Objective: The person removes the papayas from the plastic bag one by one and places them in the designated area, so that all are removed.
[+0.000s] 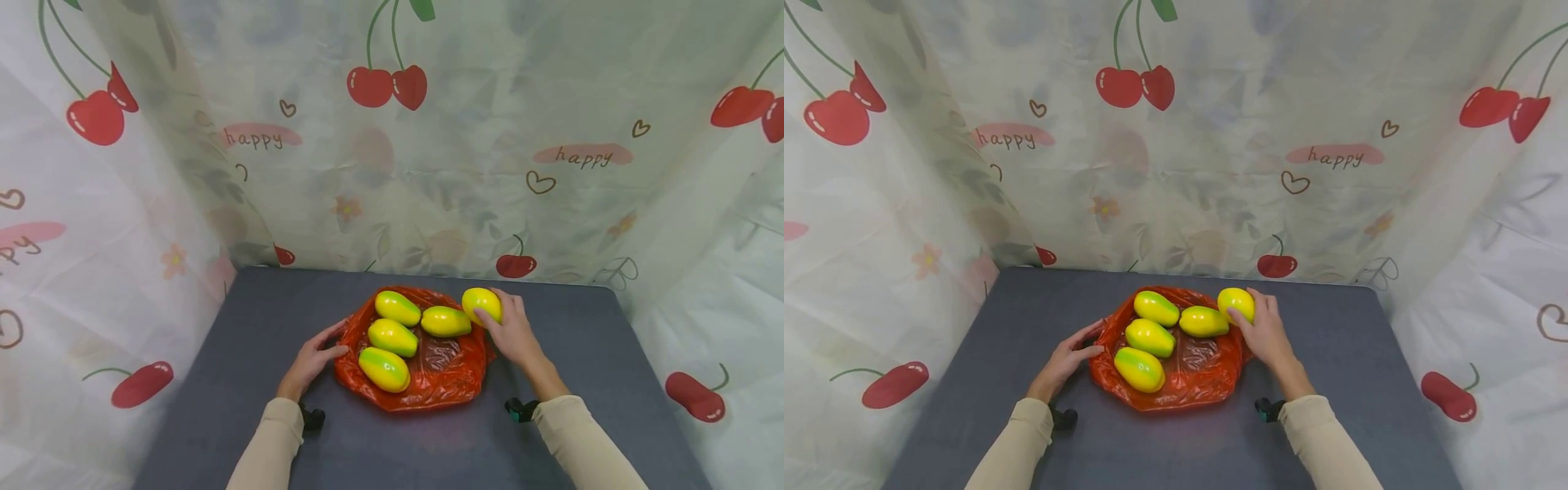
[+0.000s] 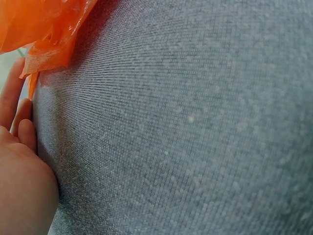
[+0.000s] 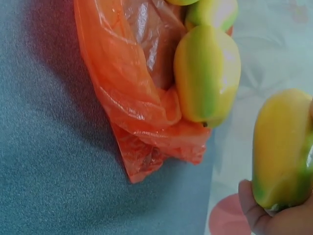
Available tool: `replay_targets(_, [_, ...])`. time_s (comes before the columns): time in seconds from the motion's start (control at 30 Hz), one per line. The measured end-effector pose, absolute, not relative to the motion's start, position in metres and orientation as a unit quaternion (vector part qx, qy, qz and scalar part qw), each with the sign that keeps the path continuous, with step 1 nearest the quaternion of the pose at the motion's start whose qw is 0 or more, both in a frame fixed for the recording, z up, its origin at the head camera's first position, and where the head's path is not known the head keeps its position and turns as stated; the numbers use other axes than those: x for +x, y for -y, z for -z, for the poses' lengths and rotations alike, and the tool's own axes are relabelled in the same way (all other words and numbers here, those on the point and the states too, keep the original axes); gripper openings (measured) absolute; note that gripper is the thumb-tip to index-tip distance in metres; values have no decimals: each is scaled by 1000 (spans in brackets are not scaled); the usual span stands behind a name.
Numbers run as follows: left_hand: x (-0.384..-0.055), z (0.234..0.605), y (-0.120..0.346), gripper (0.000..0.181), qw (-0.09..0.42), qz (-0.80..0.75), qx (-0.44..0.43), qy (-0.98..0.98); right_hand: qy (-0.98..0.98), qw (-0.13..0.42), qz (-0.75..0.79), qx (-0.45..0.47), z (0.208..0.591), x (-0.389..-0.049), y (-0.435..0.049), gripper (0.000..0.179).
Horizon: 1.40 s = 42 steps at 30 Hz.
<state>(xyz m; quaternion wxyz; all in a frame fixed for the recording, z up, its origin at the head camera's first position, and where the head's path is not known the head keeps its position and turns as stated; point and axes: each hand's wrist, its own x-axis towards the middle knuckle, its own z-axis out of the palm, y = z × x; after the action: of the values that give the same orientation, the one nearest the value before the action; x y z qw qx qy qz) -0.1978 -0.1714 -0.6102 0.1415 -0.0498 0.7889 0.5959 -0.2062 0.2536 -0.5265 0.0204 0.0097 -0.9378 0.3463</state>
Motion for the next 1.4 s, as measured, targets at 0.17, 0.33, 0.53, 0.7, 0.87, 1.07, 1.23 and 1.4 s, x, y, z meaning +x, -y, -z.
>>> replay_targets(0.17, [-197, 610, 171, 60, 142, -597, -55, -787, 938, 22, -346, 1, 529, -211, -260, 79])
replay_targets(0.33, [-197, 610, 170, 59, 142, -592, -54, -791, 938, 25, -346, -11, 531, -217, -270, 74])
replay_targets(0.53, [-197, 611, 169, 59, 141, -593, -53, -791, 937, 25, -348, -12, 534, -224, -282, 71])
replay_targets(0.7, [-196, 611, 169, 59, 144, -595, -55, -788, 935, 1, -353, -31, 540, -226, -292, 71])
replay_targets(0.87, [-198, 609, 171, 59, 147, -599, -53, -785, 935, -7, -351, -43, 547, -232, -299, 70])
replay_targets(1.07, [-194, 609, 170, 59, 144, -602, -47, -784, 926, -2, -369, -78, 560, -235, -305, 71])
replay_targets(1.23, [-193, 607, 169, 60, 149, -604, -48, -782, 918, 8, -383, -101, 569, -235, -309, 72])
replay_targets(1.4, [-195, 606, 168, 59, 148, -603, -55, -782, 915, 23, -387, -112, 574, -239, -312, 72])
